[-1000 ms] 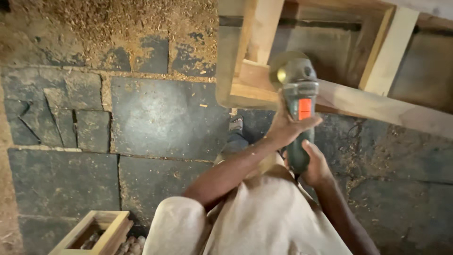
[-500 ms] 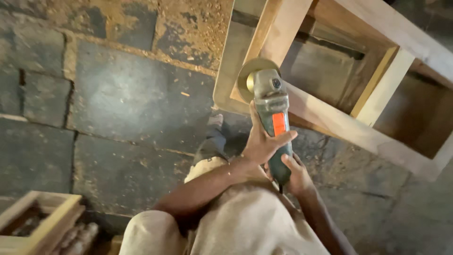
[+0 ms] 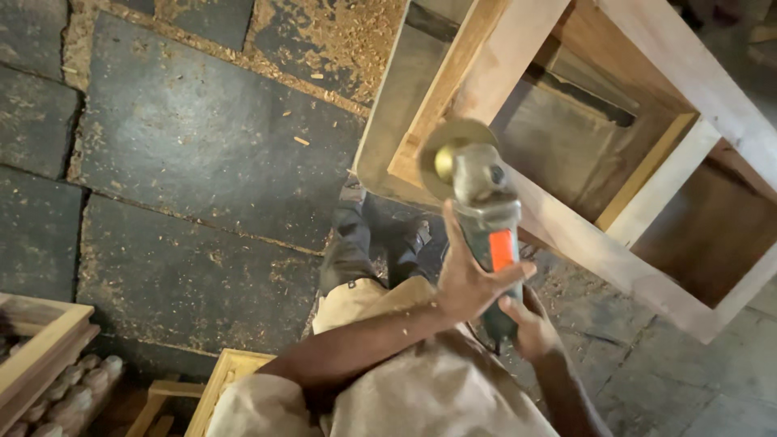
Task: The person uses an angle grinder with a sanding disc to smooth the surfaces of a wooden frame. They systematically move the tool along the edges and flat surfaces of the frame, generating sawdust as they work.
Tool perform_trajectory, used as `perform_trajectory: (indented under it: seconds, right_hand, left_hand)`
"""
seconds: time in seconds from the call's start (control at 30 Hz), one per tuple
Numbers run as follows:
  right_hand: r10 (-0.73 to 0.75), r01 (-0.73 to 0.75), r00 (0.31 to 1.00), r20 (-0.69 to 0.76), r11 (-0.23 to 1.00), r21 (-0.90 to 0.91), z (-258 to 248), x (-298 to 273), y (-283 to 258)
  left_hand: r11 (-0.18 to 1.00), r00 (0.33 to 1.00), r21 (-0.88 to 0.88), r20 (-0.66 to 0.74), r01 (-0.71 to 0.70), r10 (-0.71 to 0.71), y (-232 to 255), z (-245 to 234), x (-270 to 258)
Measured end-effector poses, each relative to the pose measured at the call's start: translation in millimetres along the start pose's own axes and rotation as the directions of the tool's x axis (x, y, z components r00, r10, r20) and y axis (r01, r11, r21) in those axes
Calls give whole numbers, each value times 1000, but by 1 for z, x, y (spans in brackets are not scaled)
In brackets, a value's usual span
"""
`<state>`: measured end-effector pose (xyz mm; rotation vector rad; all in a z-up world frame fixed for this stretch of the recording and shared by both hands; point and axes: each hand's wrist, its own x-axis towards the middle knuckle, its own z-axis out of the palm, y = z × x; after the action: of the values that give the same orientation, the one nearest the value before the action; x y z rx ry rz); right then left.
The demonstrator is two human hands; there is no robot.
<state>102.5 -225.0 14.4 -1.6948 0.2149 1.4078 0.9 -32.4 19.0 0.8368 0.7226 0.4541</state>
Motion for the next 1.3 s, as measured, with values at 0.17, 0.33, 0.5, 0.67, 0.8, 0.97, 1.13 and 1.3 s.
perform_trajectory:
  seconds: [0.17,0.33,0.5,0.67,0.8,0.97,1.13,1.3]
  right_hand:
    - [-12,9,990,138,1000,23,8,21,-29]
    - [8,-6,999,37,998,-60,-7,-4,-39]
    - [-27,33,999,43,990,-137,-24,-2,-41]
    - [76,-67,996,55,987,-146,-41,25,-46]
    - [10,-11,1000,-2,970,-243,-43,3,-42]
    - [-35,51,996,77,974,-221,-39,0,-54]
    - [-9,19,999,41,966,-260,-37,29,-66]
    - [6,-5,1000,5,983,-181,-44,1,-54]
  left_hand:
    - [995,997,-99,-76,17,-24,9,-5,21]
    - [988,994,-132,-87,-75,63,4,21,1]
    - [984,995,-167,-88,-63,49,6,28,-4]
    - [987,988,-150,-152,-49,26,11,19,12]
    - [969,991,-242,-134,-43,11,13,30,-8]
    - [984,974,-121,-199,-131,105,13,38,-3]
    - [982,977,-178,-193,61,-96,9,29,20]
    - [995,989,-98,-149,-34,19,1,45,-4]
